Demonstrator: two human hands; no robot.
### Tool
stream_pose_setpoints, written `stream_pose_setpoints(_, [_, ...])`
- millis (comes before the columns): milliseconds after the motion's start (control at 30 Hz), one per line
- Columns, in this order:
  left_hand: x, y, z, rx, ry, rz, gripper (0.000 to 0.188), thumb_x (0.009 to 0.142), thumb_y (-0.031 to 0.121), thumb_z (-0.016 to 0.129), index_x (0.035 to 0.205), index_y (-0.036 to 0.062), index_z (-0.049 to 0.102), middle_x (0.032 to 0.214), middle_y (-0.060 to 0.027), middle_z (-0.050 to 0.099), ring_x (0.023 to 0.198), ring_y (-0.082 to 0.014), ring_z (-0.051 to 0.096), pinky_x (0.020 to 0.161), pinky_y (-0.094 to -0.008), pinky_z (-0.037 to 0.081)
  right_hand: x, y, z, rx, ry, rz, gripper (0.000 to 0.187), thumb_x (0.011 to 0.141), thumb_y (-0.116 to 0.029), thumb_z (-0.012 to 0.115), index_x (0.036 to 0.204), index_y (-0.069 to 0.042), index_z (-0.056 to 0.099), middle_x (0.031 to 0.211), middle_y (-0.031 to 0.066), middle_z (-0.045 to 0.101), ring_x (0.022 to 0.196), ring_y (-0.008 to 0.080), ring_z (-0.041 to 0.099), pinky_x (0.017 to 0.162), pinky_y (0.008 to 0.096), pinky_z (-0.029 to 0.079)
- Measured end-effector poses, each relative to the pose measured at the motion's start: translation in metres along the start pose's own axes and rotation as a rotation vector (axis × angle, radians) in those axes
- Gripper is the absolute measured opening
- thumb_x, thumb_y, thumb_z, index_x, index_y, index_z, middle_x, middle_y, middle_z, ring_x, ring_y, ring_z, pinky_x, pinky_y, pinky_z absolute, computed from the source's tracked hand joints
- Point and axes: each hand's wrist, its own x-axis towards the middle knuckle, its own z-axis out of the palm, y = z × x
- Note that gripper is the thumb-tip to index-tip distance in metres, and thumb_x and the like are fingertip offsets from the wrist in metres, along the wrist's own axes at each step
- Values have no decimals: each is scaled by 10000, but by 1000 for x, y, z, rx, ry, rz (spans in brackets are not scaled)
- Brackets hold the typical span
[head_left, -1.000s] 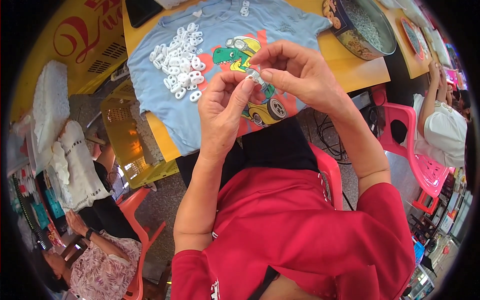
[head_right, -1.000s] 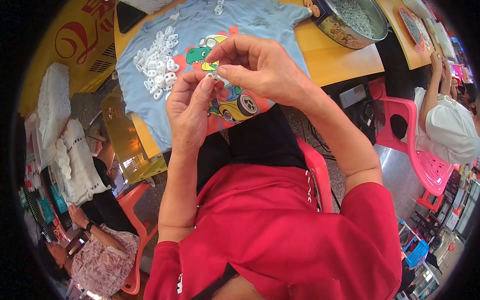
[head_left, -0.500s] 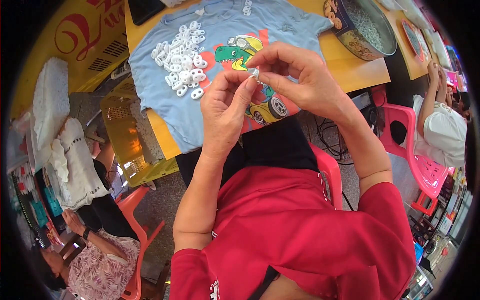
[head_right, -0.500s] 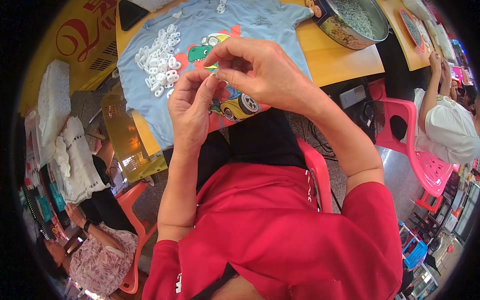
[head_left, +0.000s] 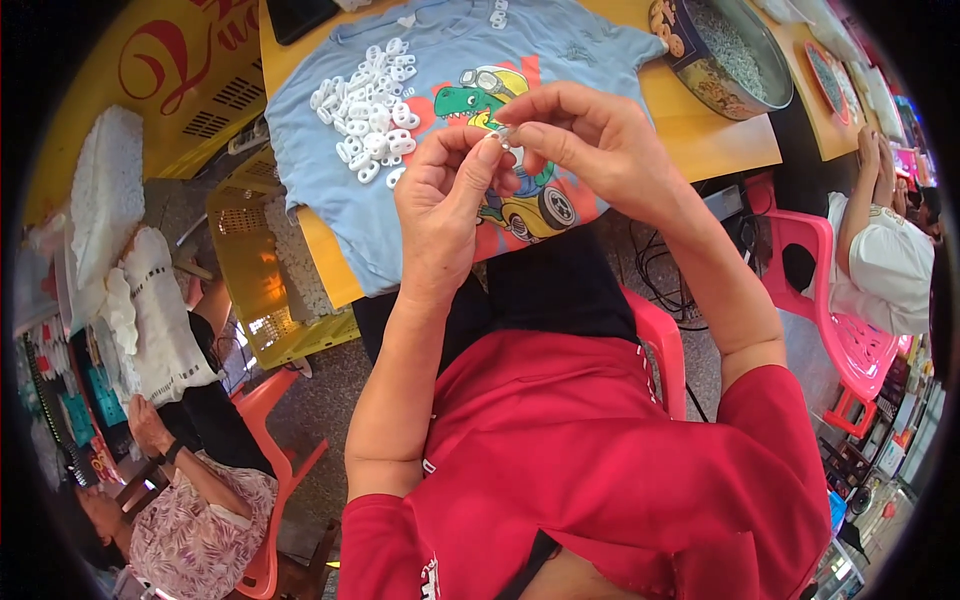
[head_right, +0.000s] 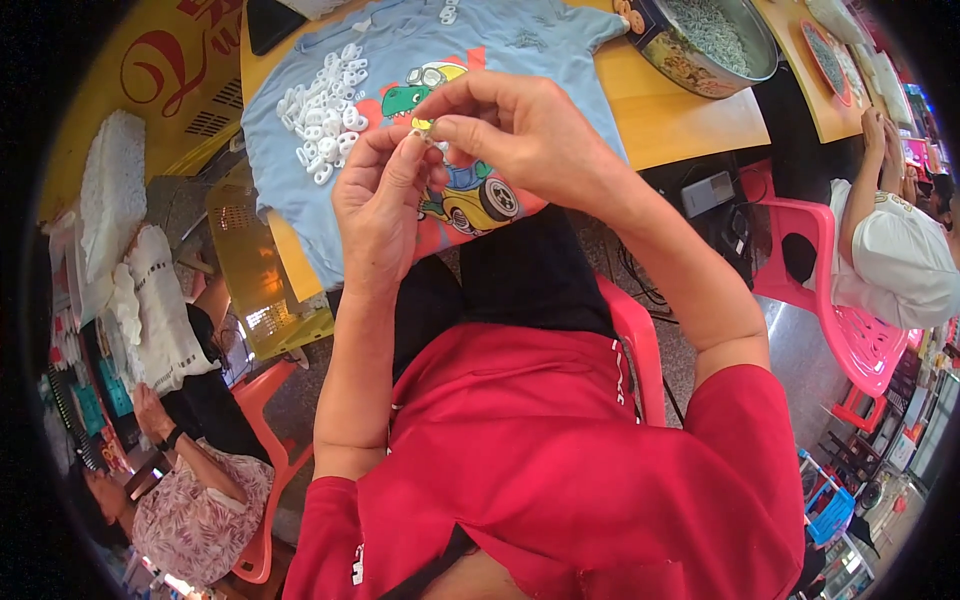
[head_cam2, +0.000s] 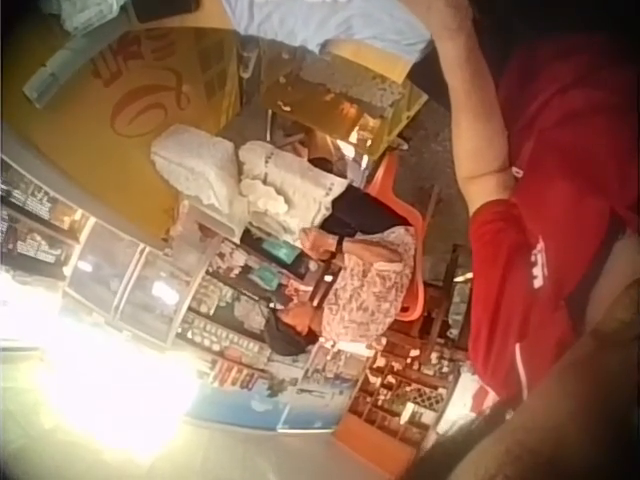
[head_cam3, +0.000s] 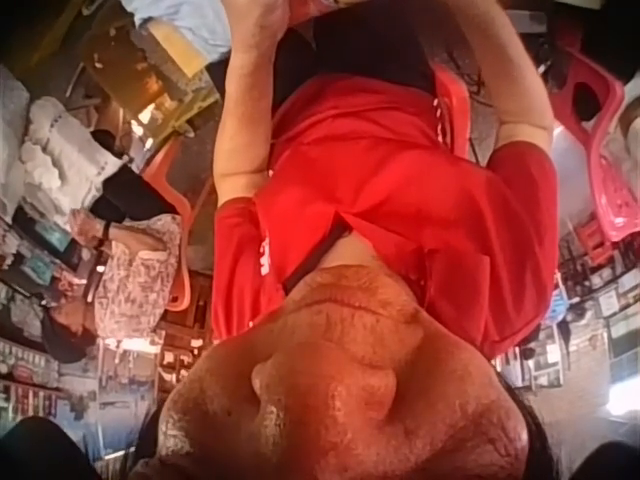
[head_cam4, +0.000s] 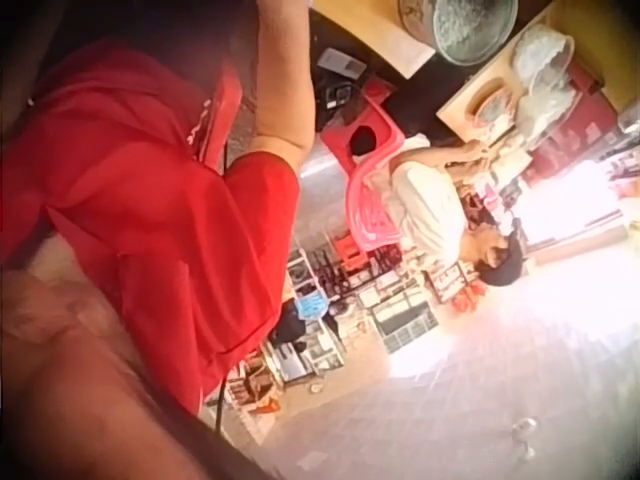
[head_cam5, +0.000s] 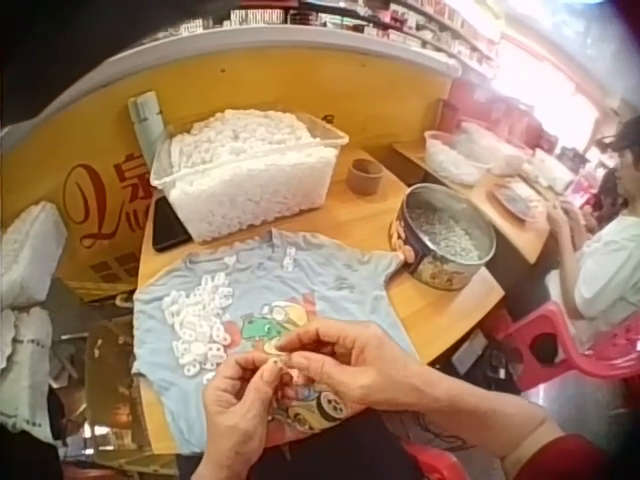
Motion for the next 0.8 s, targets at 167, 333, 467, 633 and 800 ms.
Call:
stream_pose_setpoints(167, [-1, 1, -1, 0, -9, -11, 155, 952, 130, 618, 1017, -6, 580, 855, -62, 646, 737, -111, 614, 675, -233, 492, 0, 1, -9, -81, -23, 33, 249, 955, -132, 606, 1144, 30, 623, 938, 18, 642, 800, 70, 583, 727, 217, 492])
stream_pose_setpoints(333, [-1, -1, -1, 16, -32, 1, 162, 954, 138, 619, 1015, -6, 578, 860, -61, 643, 742, -110, 613, 673, -234, 491, 1, -4, -11, -381, -50, -146, 187, 929, -143, 639, 1037, 8, 662, 872, 26, 637, 748, 83, 566, 690, 237, 477])
stream_pose_setpoints(467, [-1, 2, 1, 52, -29, -19, 162, 961, 147, 610, 1017, 0, 572, 860, -53, 638, 736, -101, 606, 665, -231, 488, 2, 0, -12, -429, -27, -188, 164, 917, -140, 649, 995, 3, 669, 846, 34, 631, 735, 86, 562, 675, 251, 475])
stream_pose_setpoints(633, [0, 1, -3, 144, -97, -20, 172, 983, 179, 579, 1011, 10, 564, 852, -42, 632, 726, -83, 595, 659, -221, 484, 0, 3, -9, -289, 3, -111, 180, 927, -137, 642, 996, 28, 652, 846, 24, 633, 732, 76, 577, 672, 230, 487])
stream_pose_setpoints(800, [-4, 0, -3, 239, -138, 25, 208, 1026, 212, 489, 995, 18, 559, 811, -10, 592, 693, -60, 542, 636, -212, 460, -2, 7, -4, -216, -4, -65, 197, 937, -146, 635, 1027, 29, 649, 863, 14, 635, 735, 67, 581, 672, 221, 492])
